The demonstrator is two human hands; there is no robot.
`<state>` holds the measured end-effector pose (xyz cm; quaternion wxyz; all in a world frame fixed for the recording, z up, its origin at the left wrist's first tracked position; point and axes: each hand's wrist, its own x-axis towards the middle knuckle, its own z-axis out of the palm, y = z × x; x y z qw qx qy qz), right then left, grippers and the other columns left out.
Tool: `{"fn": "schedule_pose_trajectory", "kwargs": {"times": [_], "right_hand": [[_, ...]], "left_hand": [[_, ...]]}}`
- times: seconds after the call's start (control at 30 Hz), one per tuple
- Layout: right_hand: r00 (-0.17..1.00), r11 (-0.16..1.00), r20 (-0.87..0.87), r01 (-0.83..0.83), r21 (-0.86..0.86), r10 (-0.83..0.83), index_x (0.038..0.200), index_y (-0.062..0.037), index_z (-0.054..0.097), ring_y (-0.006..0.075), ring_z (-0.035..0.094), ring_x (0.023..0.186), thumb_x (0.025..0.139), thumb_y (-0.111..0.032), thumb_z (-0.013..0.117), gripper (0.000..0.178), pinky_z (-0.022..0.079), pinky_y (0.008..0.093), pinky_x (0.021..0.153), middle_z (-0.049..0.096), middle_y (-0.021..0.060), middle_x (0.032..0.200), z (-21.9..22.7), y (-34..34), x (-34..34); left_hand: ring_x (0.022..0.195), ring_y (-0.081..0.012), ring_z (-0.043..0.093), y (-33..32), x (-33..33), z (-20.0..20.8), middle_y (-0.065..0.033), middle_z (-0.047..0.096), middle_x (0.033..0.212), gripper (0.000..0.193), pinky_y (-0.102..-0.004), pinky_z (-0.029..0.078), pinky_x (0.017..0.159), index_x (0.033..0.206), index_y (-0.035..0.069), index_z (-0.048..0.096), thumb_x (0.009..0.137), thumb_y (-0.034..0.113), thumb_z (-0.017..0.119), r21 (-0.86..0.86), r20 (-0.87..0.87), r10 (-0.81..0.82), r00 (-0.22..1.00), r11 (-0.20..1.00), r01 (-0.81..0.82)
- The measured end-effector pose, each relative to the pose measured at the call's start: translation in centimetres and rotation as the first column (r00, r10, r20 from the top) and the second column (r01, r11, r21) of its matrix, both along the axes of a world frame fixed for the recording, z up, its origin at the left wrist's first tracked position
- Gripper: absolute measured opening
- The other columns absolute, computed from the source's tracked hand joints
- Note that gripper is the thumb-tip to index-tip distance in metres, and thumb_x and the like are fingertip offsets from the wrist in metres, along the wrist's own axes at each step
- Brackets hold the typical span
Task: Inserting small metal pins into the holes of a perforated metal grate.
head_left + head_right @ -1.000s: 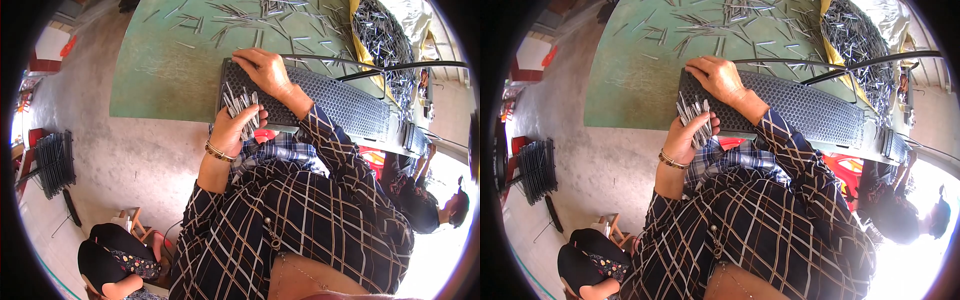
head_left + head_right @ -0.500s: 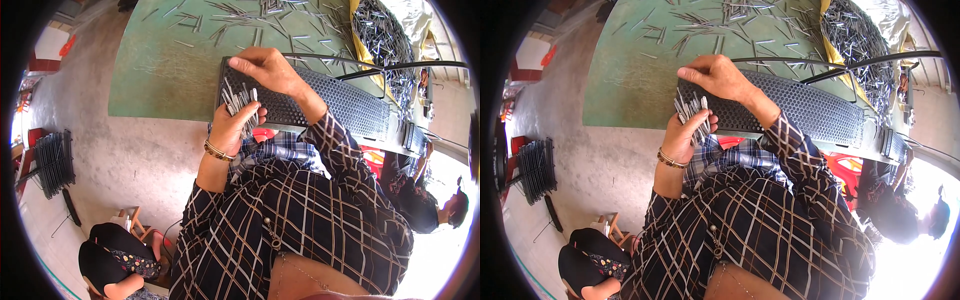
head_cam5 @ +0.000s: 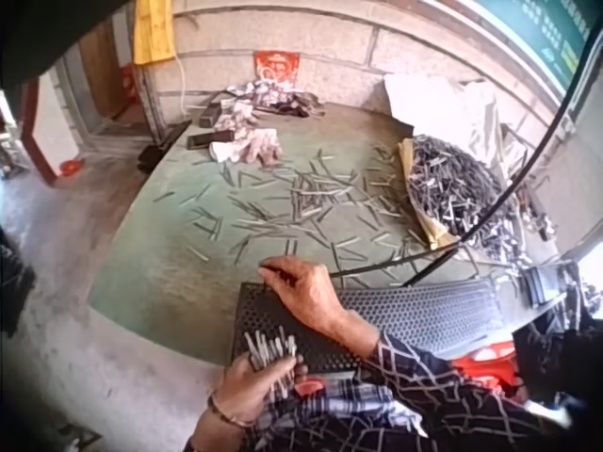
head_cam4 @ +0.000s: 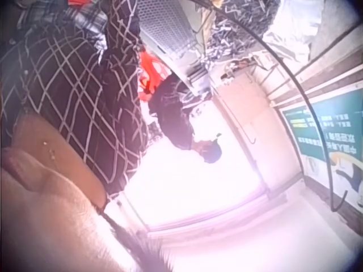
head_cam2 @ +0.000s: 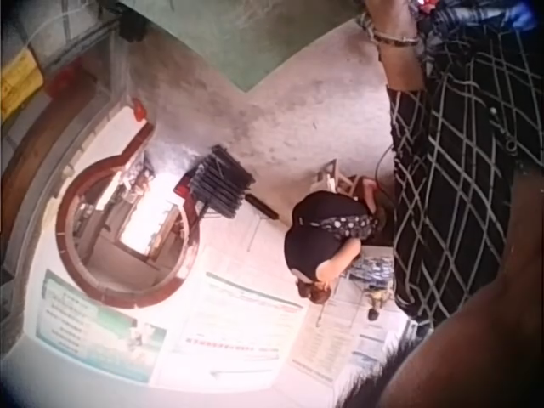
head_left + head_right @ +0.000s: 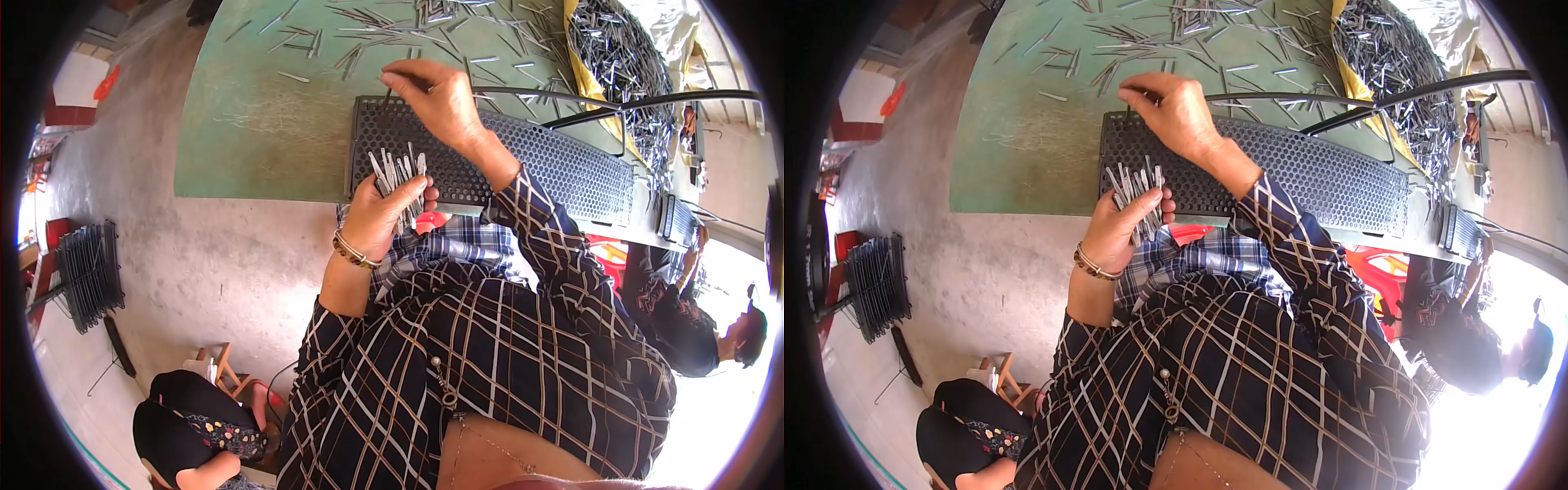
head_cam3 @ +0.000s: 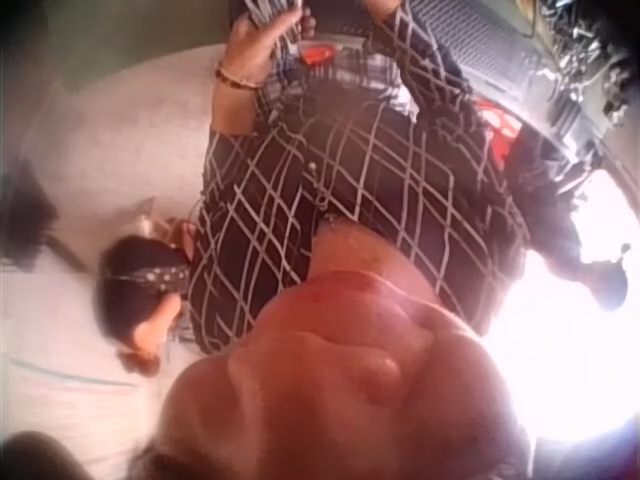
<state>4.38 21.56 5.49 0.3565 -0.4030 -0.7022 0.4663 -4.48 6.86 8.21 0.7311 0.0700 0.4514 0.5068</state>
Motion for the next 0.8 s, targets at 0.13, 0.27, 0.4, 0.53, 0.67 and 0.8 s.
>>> {"fn": "schedule_pose_trajectory", "kwargs": {"times": [0.13, 0.27, 0.4, 0.53, 0.67, 0.8], "right_hand": [[0.994, 0.965, 0.104, -0.047, 0.259, 0.021, 0.091, -0.0045, 0.065, 0.0176, 0.059, 0.061, 0.079, -0.013, 0.064, 0.015, 0.047, 0.0251, 0.058, 0.064, 0.0086, 0.082, -0.3, -1.1, -0.4], [0.990, 0.949, 0.143, -0.037, 0.312, -0.008, 0.091, -0.0039, 0.065, 0.0192, 0.060, 0.062, 0.078, -0.013, 0.064, 0.015, 0.047, 0.0269, 0.057, 0.064, 0.0100, 0.082, -0.5, -1.1, -0.1], [0.980, 0.931, 0.195, -0.104, 0.351, 0.036, 0.091, -0.0044, 0.064, 0.0237, 0.060, 0.065, 0.078, -0.014, 0.064, 0.016, 0.048, 0.0300, 0.059, 0.063, 0.0103, 0.082, -1.1, -1.3, 0.1], [0.962, 0.893, 0.265, -0.172, 0.416, 0.062, 0.090, -0.0044, 0.064, 0.0281, 0.060, 0.071, 0.078, -0.014, 0.063, 0.015, 0.049, 0.0333, 0.062, 0.061, 0.0107, 0.084, -1.3, -1.6, 0.1], [0.956, 0.908, 0.291, -0.157, 0.389, 0.040, 0.089, -0.0043, 0.064, 0.0302, 0.060, 0.074, 0.078, -0.013, 0.062, 0.014, 0.049, 0.0351, 0.065, 0.061, 0.0112, 0.086, -1.0, -1.8, 0.4], [0.961, 0.906, 0.271, -0.163, 0.391, 0.057, 0.087, -0.0032, 0.064, 0.0304, 0.060, 0.073, 0.078, -0.013, 0.063, 0.014, 0.049, 0.0353, 0.064, 0.061, 0.0117, 0.084, -1.3, -2.0, 0.3]], "left_hand": [[0.075, -0.0195, 0.061, -0.3, -0.1, -0.1, -0.0103, 0.061, 0.085, 0.021, -0.0332, 0.056, 0.062, 0.098, -0.003, 0.056, 0.081, 0.008, 0.062, 0.010, 0.009, -0.002, 1.000, 1.000, 0.001], [0.076, -0.0204, 0.062, -0.2, -0.1, 0.1, -0.0112, 0.061, 0.086, 0.022, -0.0359, 0.057, 0.062, 0.099, -0.003, 0.055, 0.081, 0.007, 0.061, -0.014, 0.002, 0.043, 0.999, 0.999, -0.043], [0.077, -0.0211, 0.062, -0.1, 0.0, 0.8, -0.0109, 0.060, 0.085, 0.021, -0.0388, 0.057, 0.061, 0.100, -0.002, 0.054, 0.081, 0.007, 0.060, -0.080, 0.058, 0.074, 0.996, 0.994, -0.069], [0.078, -0.0211, 0.062, -0.1, 0.2, 0.6, -0.0105, 0.060, 0.086, 0.021, -0.0368, 0.057, 0.063, 0.100, -0.002, 0.054, 0.082, 0.008, 0.059, -0.091, 0.065, 0.097, 0.993, 0.992, -0.091], [0.079, -0.0203, 0.062, -0.1, 0.3, -0.2, -0.0102, 0.060, 0.088, 0.021, -0.0332, 0.056, 0.067, 0.100, -0.002, 0.055, 0.083, 0.009, 0.058, -0.075, 0.043, 0.133, 0.990, 0.989, -0.130], [0.080, -0.0194, 0.062, -0.2, 0.2, -0.3, -0.0095, 0.060, 0.089, 0.020, -0.0323, 0.055, 0.066, 0.099, -0.002, 0.055, 0.083, 0.009, 0.059, -0.073, 0.041, 0.143, 0.989, 0.988, -0.139]]}}
